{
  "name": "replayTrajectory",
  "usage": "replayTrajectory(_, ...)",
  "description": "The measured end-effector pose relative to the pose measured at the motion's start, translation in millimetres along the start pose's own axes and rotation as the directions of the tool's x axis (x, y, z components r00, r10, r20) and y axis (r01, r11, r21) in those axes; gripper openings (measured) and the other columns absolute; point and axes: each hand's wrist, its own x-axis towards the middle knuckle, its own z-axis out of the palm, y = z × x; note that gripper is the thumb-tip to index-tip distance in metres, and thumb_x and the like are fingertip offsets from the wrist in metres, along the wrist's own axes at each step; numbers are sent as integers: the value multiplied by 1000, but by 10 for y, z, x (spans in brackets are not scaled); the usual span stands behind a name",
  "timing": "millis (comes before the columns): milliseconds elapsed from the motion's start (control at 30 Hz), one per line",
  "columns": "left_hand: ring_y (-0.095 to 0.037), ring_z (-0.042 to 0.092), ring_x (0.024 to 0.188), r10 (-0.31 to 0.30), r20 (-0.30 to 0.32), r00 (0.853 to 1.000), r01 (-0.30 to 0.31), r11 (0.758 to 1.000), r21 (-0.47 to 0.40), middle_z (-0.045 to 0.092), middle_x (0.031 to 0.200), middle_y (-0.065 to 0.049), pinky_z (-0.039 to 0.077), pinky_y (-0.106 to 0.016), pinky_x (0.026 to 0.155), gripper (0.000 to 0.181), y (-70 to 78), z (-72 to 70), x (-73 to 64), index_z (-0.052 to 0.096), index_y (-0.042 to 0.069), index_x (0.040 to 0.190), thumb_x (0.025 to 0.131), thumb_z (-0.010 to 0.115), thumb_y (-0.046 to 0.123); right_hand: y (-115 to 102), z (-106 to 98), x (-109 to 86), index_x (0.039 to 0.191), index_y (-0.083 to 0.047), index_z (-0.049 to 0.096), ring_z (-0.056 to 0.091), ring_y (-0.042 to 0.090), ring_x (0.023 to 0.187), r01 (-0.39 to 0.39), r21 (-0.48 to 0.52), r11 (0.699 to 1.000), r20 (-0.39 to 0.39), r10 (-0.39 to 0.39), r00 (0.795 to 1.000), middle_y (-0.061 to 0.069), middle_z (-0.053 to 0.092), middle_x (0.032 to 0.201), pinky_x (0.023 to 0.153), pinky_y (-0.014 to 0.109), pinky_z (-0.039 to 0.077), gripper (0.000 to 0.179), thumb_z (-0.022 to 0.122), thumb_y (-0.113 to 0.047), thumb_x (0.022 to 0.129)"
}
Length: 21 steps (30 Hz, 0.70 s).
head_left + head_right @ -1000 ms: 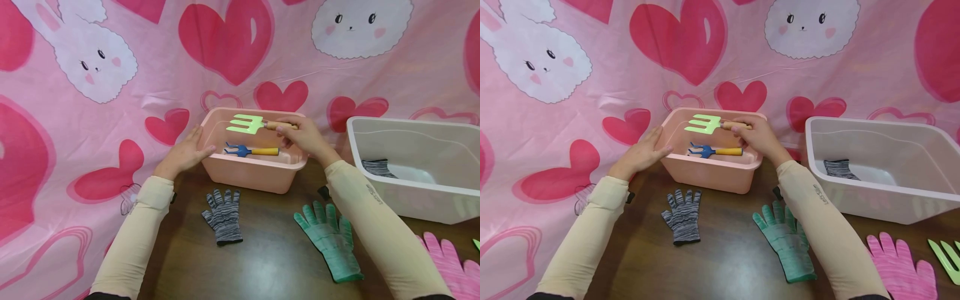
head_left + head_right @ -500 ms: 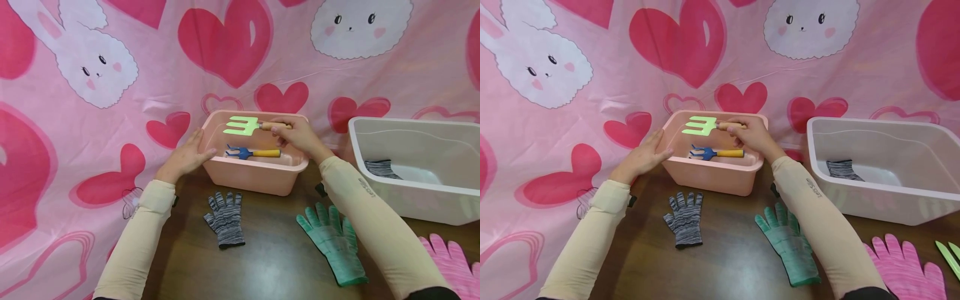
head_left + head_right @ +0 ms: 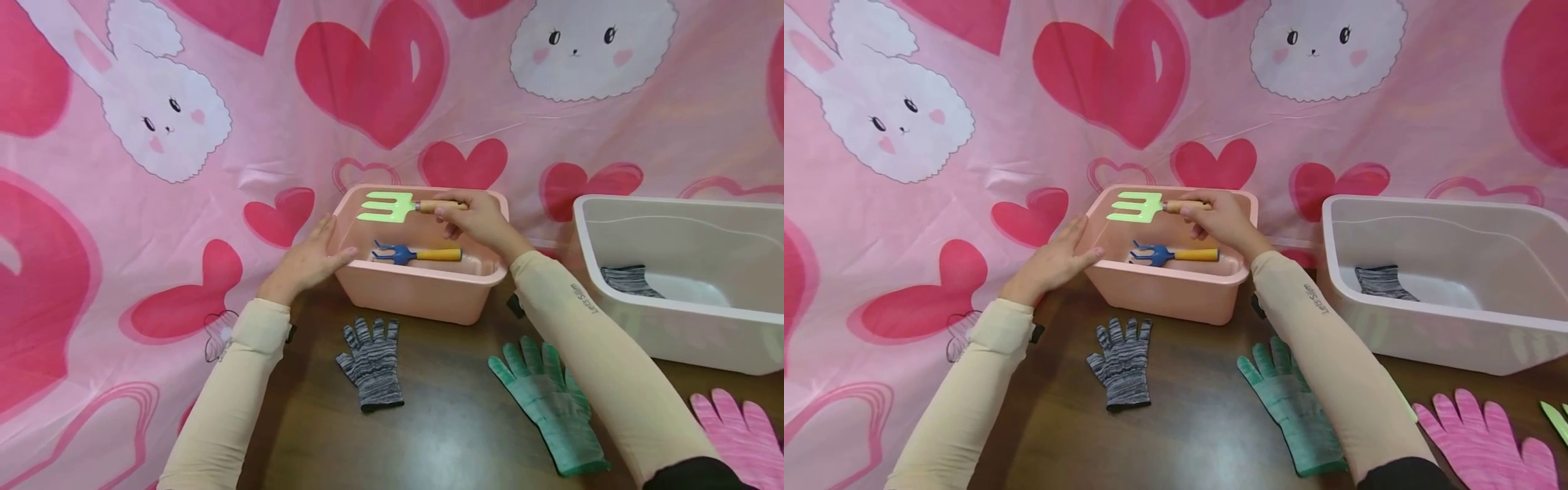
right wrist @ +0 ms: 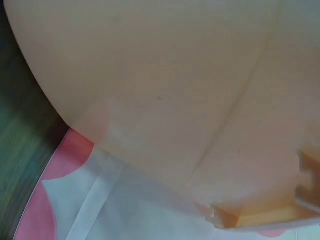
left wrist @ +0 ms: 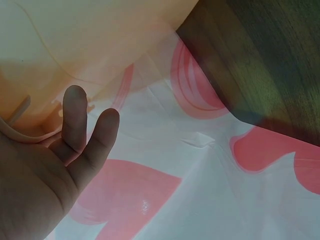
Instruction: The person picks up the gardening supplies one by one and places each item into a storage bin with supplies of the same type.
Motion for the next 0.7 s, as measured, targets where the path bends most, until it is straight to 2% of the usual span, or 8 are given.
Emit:
replayTrajectory(333, -29, 11, 153, -7, -1, 1000, 7, 1000, -3, 7, 169, -8, 22, -55, 118, 106, 5, -2, -9, 8, 14, 164, 89, 43, 80, 1, 16, 18, 130, -17, 71, 65, 35, 74, -6, -23, 1000, 25, 6, 1000, 18, 62, 100, 72, 39, 61, 36, 70, -32, 97)
replayTrajectory(567, -30, 12, 153, -12, -5, 1000, 12, 1000, -16, 8, 169, -8, 23, -56, 118, 103, 8, -2, -19, 8, 14, 164, 91, 47, 75, 7, 8, 30, 126, -17, 73, 65, 33, 73, -26, -14, 1000, 62, 27, 998, 22, 63, 100, 74, 44, 60, 32, 71, -30, 97)
replayTrajectory(700, -30, 12, 153, -8, -5, 1000, 8, 1000, -18, 8, 169, -9, 22, -55, 118, 102, 19, -10, -29, 8, 12, 164, 92, 48, 73, 23, 11, 36, 124, -17, 75, 64, 33, 73, -36, -23, 999, 91, 38, 995, 16, 69, 100, 75, 47, 60, 30, 72, -28, 96)
